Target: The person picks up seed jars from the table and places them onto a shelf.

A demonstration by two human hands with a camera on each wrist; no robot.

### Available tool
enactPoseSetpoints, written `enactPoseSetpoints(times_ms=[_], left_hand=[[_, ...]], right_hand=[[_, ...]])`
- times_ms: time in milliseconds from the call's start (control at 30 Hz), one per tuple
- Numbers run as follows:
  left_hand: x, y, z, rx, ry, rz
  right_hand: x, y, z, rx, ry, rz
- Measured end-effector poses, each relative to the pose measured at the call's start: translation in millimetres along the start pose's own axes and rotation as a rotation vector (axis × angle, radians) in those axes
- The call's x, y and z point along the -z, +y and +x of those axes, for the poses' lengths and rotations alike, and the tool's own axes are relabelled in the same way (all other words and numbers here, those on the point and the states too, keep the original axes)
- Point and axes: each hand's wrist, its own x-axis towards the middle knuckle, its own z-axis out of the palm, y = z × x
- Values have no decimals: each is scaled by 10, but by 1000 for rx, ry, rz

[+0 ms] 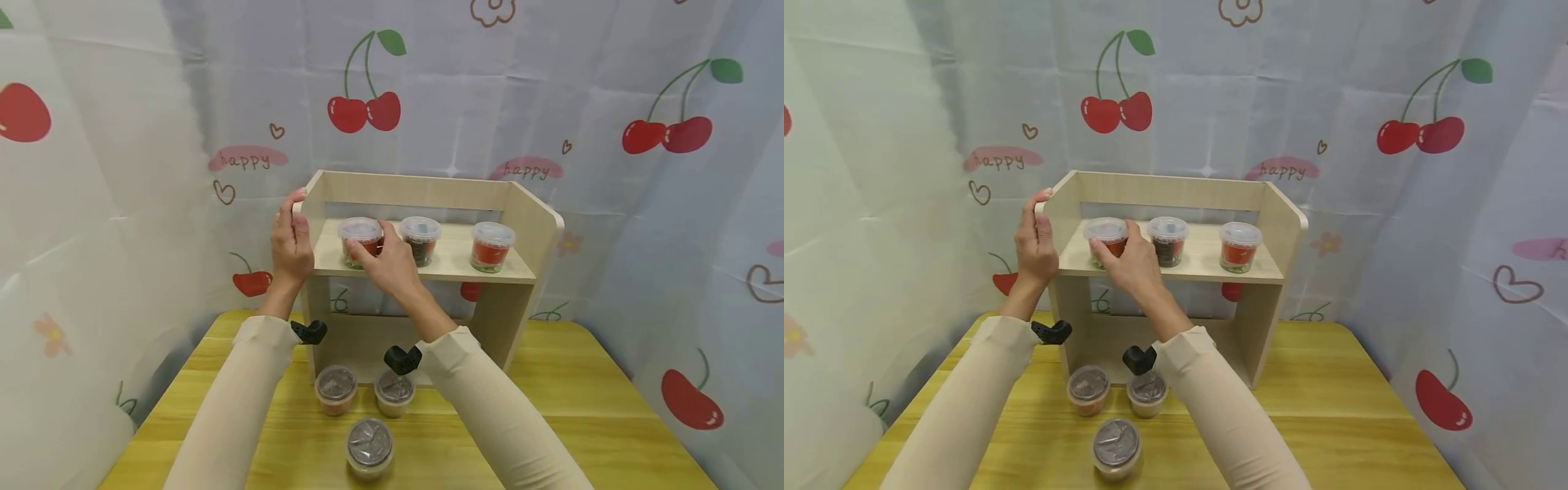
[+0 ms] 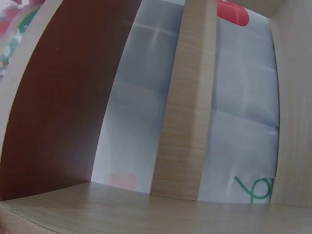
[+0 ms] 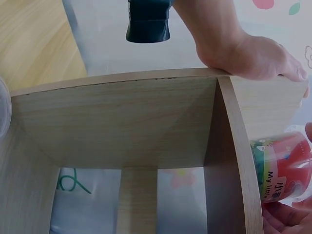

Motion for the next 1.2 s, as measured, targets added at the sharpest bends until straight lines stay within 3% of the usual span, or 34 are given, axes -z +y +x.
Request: enactPoseSetpoints(times_ms=[667, 1200], left_hand=[[-3, -11, 7, -18, -11, 12], [-10, -34, -3, -30, 7, -2]], right_hand=[[-30, 2, 118, -8, -31, -9], [-23, 33, -9, -19, -24, 20]])
